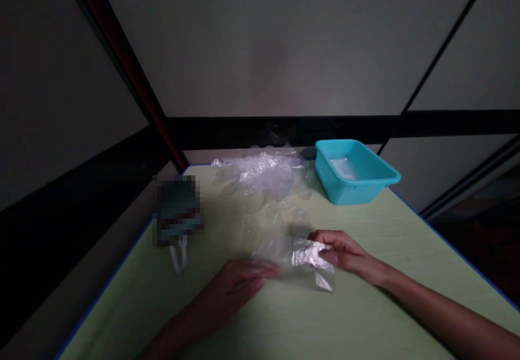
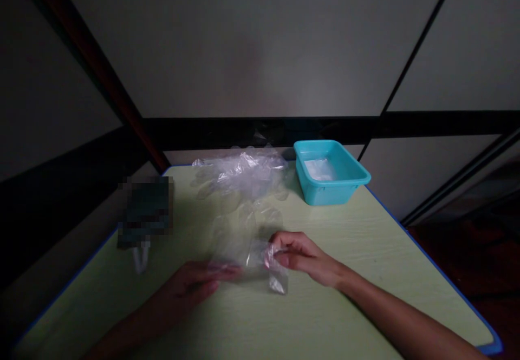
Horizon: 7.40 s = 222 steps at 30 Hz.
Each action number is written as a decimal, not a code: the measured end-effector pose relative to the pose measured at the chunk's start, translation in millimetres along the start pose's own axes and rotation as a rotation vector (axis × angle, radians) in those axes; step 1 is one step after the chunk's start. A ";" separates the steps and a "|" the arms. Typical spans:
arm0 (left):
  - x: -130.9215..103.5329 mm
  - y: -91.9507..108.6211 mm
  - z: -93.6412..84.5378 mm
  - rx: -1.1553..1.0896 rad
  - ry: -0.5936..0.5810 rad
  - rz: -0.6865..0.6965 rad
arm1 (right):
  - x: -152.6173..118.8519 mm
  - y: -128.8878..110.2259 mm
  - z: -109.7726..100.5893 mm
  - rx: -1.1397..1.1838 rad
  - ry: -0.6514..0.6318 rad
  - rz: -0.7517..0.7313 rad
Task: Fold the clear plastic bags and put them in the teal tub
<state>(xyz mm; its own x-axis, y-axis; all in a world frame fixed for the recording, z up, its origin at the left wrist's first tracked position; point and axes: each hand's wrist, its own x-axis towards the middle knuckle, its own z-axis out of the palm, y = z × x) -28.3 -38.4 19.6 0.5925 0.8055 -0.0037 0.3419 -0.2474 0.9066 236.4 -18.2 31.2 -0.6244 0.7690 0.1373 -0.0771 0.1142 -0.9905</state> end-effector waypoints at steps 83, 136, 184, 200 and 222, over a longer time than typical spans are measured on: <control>22.0 2.0 9.8 0.982 -0.062 0.124 | -15.5 -10.7 12.1 -1.319 -0.317 -0.011; 39.2 -3.8 14.2 1.013 0.060 0.116 | 20.3 16.1 13.0 -1.334 -0.134 -0.066; 12.4 18.2 -21.4 0.502 -0.104 0.094 | -7.6 -19.7 8.3 -1.576 -0.405 -0.317; 11.3 16.0 -20.2 0.521 -0.105 0.100 | -7.5 -19.4 8.5 -1.547 -0.414 -0.230; 13.5 14.8 -20.7 0.411 -0.043 0.146 | -1.4 -23.3 -1.9 -0.545 0.091 0.066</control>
<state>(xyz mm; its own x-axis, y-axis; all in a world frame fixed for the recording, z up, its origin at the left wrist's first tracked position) -30.4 -20.0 41.7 0.6829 0.7253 0.0864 0.5091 -0.5575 0.6557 240.6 -20.8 54.2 -0.5430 0.8338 0.0997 0.3882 0.3545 -0.8506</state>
